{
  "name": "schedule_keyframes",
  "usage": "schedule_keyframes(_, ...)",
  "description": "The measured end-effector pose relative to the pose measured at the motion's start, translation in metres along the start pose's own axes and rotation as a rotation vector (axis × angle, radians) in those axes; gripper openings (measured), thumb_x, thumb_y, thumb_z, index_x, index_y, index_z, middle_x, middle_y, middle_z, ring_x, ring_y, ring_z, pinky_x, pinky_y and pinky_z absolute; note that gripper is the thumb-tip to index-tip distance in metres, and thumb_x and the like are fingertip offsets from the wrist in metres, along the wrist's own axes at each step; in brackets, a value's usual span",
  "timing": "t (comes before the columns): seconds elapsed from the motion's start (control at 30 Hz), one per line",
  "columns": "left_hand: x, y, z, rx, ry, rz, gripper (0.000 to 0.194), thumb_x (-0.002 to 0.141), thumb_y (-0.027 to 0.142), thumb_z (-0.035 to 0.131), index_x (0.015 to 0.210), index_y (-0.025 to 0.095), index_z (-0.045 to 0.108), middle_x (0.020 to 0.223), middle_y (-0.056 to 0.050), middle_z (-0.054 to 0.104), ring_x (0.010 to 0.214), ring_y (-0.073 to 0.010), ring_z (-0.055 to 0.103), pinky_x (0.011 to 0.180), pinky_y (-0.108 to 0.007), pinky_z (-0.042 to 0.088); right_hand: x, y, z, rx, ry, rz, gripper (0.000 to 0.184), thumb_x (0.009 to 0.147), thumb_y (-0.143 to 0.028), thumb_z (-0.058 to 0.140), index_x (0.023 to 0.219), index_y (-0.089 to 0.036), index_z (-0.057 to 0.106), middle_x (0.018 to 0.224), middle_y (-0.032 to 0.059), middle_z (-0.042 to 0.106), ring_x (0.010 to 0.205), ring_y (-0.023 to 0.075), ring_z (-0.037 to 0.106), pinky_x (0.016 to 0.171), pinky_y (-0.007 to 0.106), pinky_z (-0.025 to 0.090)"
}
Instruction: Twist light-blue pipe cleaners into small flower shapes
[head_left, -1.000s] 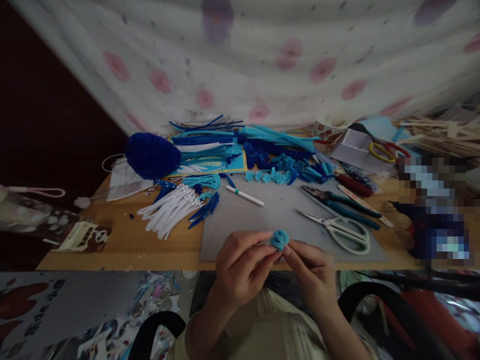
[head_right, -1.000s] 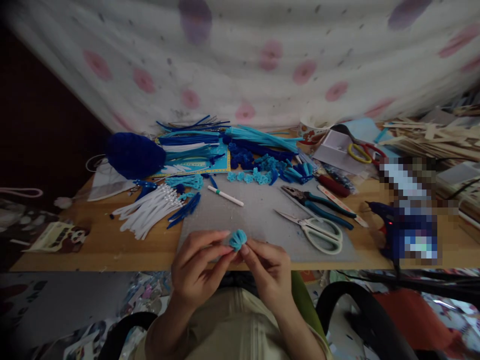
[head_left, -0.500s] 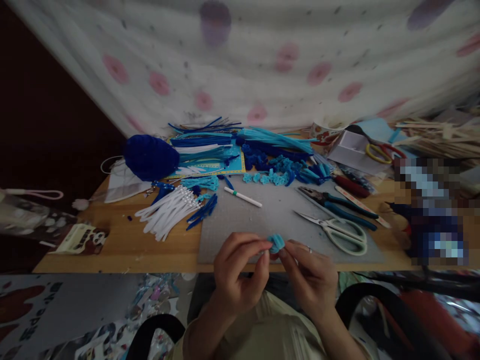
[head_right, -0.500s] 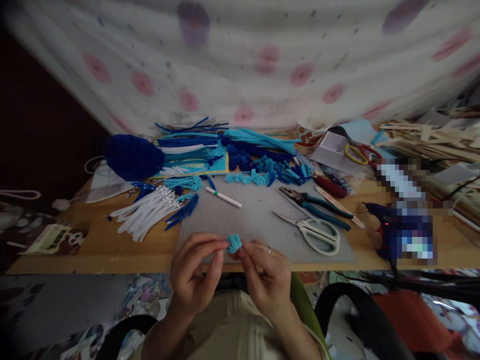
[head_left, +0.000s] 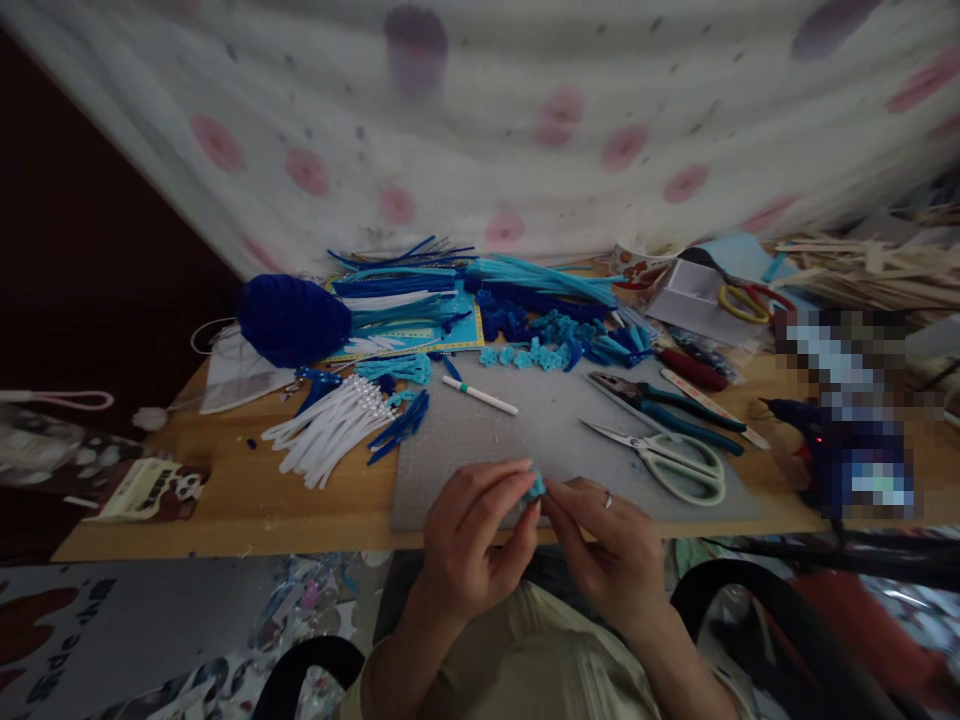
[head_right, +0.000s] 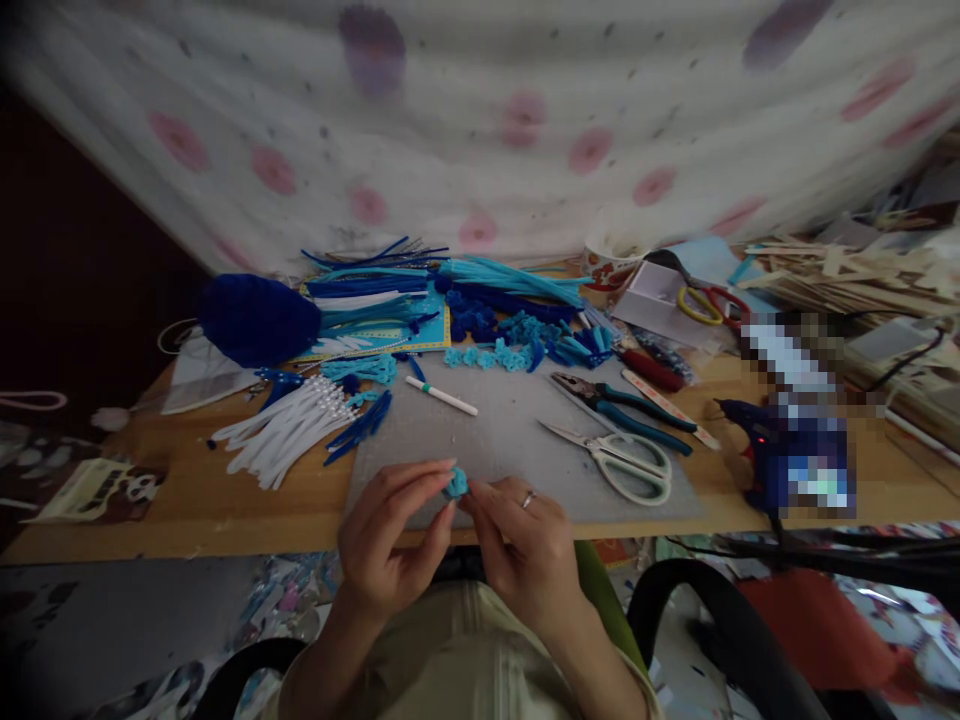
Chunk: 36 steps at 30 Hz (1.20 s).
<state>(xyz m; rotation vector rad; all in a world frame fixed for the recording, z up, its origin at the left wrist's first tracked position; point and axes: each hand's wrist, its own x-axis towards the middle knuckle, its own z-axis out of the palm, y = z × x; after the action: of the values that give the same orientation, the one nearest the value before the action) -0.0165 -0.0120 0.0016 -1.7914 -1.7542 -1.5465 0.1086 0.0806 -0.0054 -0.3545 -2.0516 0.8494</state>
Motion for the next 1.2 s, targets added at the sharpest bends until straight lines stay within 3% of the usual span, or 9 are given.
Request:
schedule_keyframes(0.1, 0.002, -0.005, -0.003, -0.114, -0.128, -0.090, 0.038, 0.086, 0.009, 0.062, 0.122, 0.020, 0.060, 0.107, -0.009, 0.068, 0.100, -0.0180, 0.063, 0.087, -0.030, 0.052, 0.001, -0.001, -0.001, 0.094, -0.050, 0.156, 0.016, 0.088, -0.012, 0.054, 0.085, -0.018, 0.068, 0.064, 0.0016, 0.065, 0.057, 0.0132, 0.059, 0.054, 0.023, 0.044)
schedule_keyframes(0.23, 0.005, -0.015, -0.009, -0.467, -0.242, -0.404, 0.023, 0.092, 0.024, 0.057, 0.113, 0.021, 0.068, 0.103, -0.007, 0.067, 0.093, -0.0175, 0.063, 0.082, -0.028, 0.051, 0.004, -0.001, -0.002, 0.339, -0.200, 0.449, 0.029, 0.096, -0.028, 0.047, 0.070, -0.018, 0.056, 0.058, -0.0022, 0.052, 0.054, 0.0114, 0.048, 0.051, 0.022, 0.038)
schedule_keyframes(0.33, 0.008, -0.020, -0.011, -0.656, -0.282, -0.590, 0.028, 0.097, 0.032, 0.047, 0.100, 0.018, 0.072, 0.095, -0.007, 0.065, 0.088, -0.0173, 0.061, 0.077, -0.028, 0.049, 0.004, 0.001, -0.003, 0.387, -0.274, 0.472, 0.028, 0.097, -0.032, 0.045, 0.073, -0.019, 0.051, 0.066, -0.0020, 0.048, 0.062, 0.0120, 0.044, 0.055, 0.022, 0.036)
schedule_keyframes(0.5, 0.012, -0.029, -0.013, -0.783, -0.476, -0.807, 0.027, 0.081, 0.042, 0.070, 0.082, 0.016, 0.065, 0.079, -0.001, 0.057, 0.075, -0.0138, 0.053, 0.067, -0.024, 0.042, 0.005, 0.002, -0.009, 0.347, -0.381, 0.425, 0.027, 0.099, -0.030, 0.041, 0.075, -0.020, 0.047, 0.072, -0.0018, 0.046, 0.068, 0.0127, 0.042, 0.062, 0.024, 0.035)
schedule_keyframes(0.6, 0.013, -0.032, -0.013, -0.895, -0.590, -0.781, 0.033, 0.076, 0.047, 0.073, 0.077, 0.017, 0.061, 0.078, 0.000, 0.051, 0.072, -0.0122, 0.048, 0.065, -0.024, 0.039, 0.005, 0.003, -0.014, 0.348, -0.412, 0.406, 0.031, 0.098, -0.031, 0.042, 0.070, -0.019, 0.046, 0.067, -0.0024, 0.044, 0.064, 0.0123, 0.040, 0.059, 0.024, 0.032)
schedule_keyframes(0.73, 0.011, -0.027, -0.006, -0.963, -0.659, -0.827, 0.035, 0.077, 0.052, 0.069, 0.077, 0.018, 0.060, 0.072, 0.002, 0.045, 0.064, -0.0113, 0.041, 0.058, -0.023, 0.035, 0.002, 0.006, -0.013, 0.467, -0.373, 0.498, 0.037, 0.095, -0.041, 0.046, 0.065, -0.019, 0.046, 0.060, -0.0038, 0.039, 0.058, 0.0114, 0.035, 0.054, 0.024, 0.028)
schedule_keyframes(0.93, 0.000, -0.018, 0.016, -1.148, -0.449, -0.972, 0.047, 0.069, 0.063, 0.070, 0.070, 0.021, 0.050, 0.069, 0.001, 0.040, 0.061, -0.0129, 0.041, 0.056, -0.026, 0.038, -0.006, 0.010, -0.005, 0.692, -0.216, 0.571, 0.040, 0.091, -0.048, 0.052, 0.063, -0.020, 0.045, 0.060, -0.0029, 0.043, 0.057, 0.0119, 0.038, 0.054, 0.024, 0.032)
schedule_keyframes(1.07, 0.003, -0.021, 0.015, -1.160, -0.541, -0.889, 0.047, 0.068, 0.061, 0.073, 0.069, 0.020, 0.050, 0.069, 0.001, 0.041, 0.059, -0.0119, 0.041, 0.053, -0.025, 0.037, -0.001, 0.011, -0.016, 0.636, -0.320, 0.548, 0.041, 0.092, -0.049, 0.050, 0.063, -0.020, 0.044, 0.060, -0.0032, 0.042, 0.058, 0.0118, 0.037, 0.054, 0.024, 0.031)
schedule_keyframes(1.2, 0.009, -0.023, 0.003, -0.918, -0.633, -0.719, 0.030, 0.079, 0.046, 0.070, 0.073, 0.019, 0.056, 0.075, 0.000, 0.049, 0.070, -0.0136, 0.049, 0.065, -0.025, 0.043, 0.005, 0.012, -0.025, 0.489, -0.482, 0.563, 0.043, 0.094, -0.046, 0.047, 0.061, -0.020, 0.039, 0.058, -0.0057, 0.029, 0.056, 0.0101, 0.028, 0.050, 0.024, 0.023)
